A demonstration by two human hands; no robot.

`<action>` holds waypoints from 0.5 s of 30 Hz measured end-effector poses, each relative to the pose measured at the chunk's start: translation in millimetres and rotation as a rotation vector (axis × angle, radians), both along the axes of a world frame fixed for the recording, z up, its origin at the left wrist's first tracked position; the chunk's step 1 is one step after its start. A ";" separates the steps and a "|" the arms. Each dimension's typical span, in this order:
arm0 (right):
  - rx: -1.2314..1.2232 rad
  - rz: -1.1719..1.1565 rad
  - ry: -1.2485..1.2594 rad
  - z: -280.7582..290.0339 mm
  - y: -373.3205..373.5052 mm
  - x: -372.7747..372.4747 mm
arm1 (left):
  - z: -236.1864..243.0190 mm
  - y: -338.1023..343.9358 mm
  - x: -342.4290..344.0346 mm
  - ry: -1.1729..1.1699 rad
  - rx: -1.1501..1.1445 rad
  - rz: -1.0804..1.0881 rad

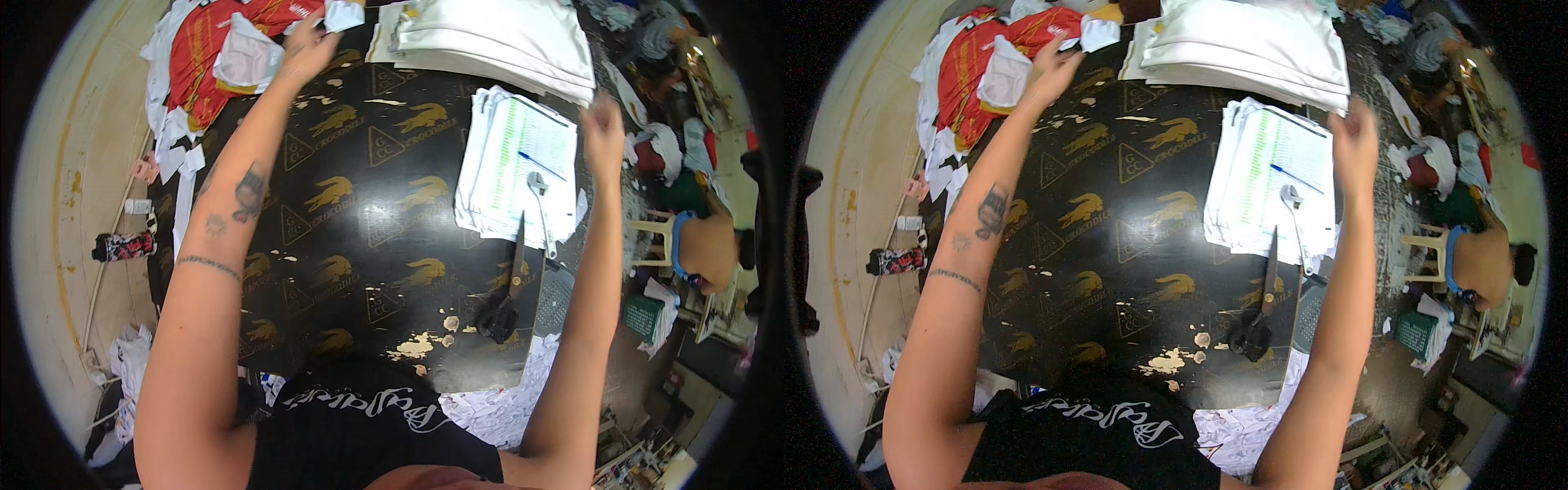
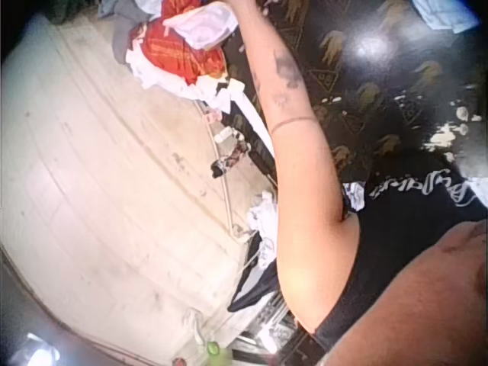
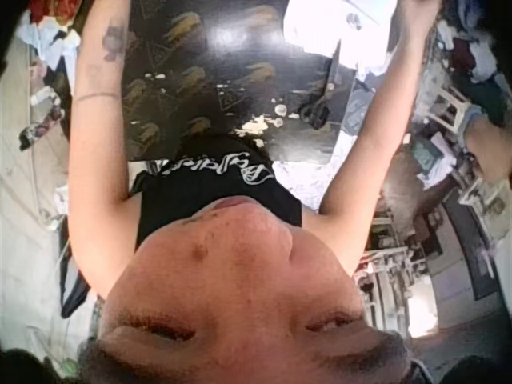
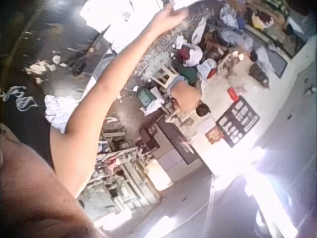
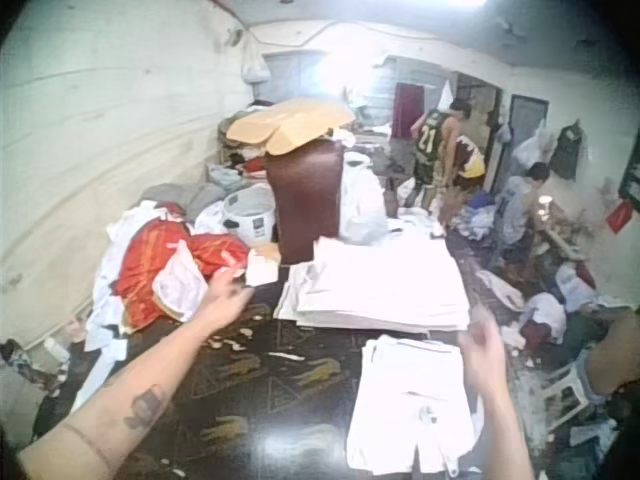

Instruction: The person uses shears to cut a white fabric piece laid over a red and yellow jersey on a table. They trim the edges, fold the fabric, and repeat the cutting process on multiple pieces, stacking the cut fabric and jersey sections on the table.

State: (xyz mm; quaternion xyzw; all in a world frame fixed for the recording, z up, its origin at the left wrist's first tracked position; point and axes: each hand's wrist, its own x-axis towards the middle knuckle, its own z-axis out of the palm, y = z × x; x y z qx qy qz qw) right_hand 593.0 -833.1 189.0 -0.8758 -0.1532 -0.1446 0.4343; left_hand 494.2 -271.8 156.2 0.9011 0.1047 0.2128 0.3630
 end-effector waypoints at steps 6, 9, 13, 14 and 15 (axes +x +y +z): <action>-0.464 -0.014 0.388 -82.9 -63.7 -270.3 | -112.4 159.2 -480.9 1.178 0.368 0.783; -0.402 -0.070 0.581 -105.3 -68.5 -346.8 | -124.6 51.3 -720.1 0.759 0.357 0.526; -0.266 -0.146 0.346 -122.1 -56.8 -360.0 | -101.4 -167.6 -872.0 1.070 0.271 0.463; -0.224 -0.171 0.430 -121.1 -50.9 -357.4 | -84.9 -199.1 -877.5 1.279 0.083 0.377; -0.253 -0.190 0.463 -118.0 -41.7 -355.1 | -64.3 -218.1 -872.3 1.454 -0.031 0.256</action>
